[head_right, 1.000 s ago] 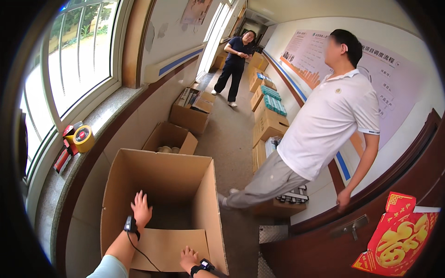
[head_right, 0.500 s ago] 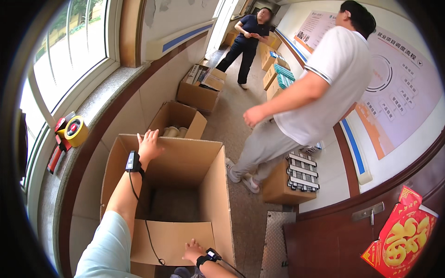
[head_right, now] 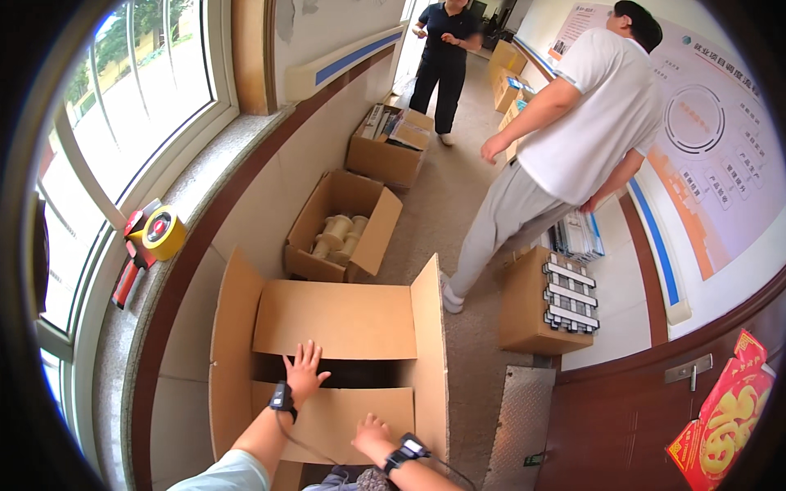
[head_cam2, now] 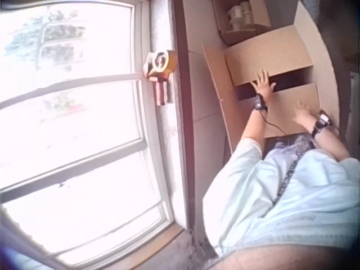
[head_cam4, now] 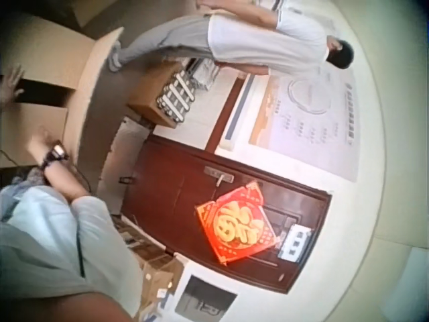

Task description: Taping the edges and seams of a cardboard box using a hand-held tape dispenser.

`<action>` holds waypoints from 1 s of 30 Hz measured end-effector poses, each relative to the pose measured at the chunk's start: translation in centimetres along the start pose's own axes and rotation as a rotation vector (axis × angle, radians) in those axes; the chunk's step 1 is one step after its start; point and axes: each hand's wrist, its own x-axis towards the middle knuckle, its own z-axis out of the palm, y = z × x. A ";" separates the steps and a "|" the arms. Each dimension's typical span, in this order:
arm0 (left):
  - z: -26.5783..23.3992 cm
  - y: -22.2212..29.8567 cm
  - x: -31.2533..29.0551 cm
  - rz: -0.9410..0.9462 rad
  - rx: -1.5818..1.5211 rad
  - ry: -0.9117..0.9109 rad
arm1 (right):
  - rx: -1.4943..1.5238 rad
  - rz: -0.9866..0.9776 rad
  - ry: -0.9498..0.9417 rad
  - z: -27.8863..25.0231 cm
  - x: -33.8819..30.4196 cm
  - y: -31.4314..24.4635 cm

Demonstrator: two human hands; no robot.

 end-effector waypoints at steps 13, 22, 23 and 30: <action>7.3 0.5 1.2 -0.110 0.041 0.067 | 1.181 -0.049 0.619 -4.4 -7.6 12.0; 0.3 0.1 -0.7 -0.055 0.097 0.227 | 0.607 -0.181 0.882 -1.2 -0.4 -1.2; -2.8 0.5 -2.0 -0.106 0.049 0.392 | 0.573 -0.172 0.710 -1.0 0.6 -2.0; -13.1 -6.4 -16.4 -0.855 0.192 0.391 | 0.174 -0.305 0.119 -2.6 5.3 -0.1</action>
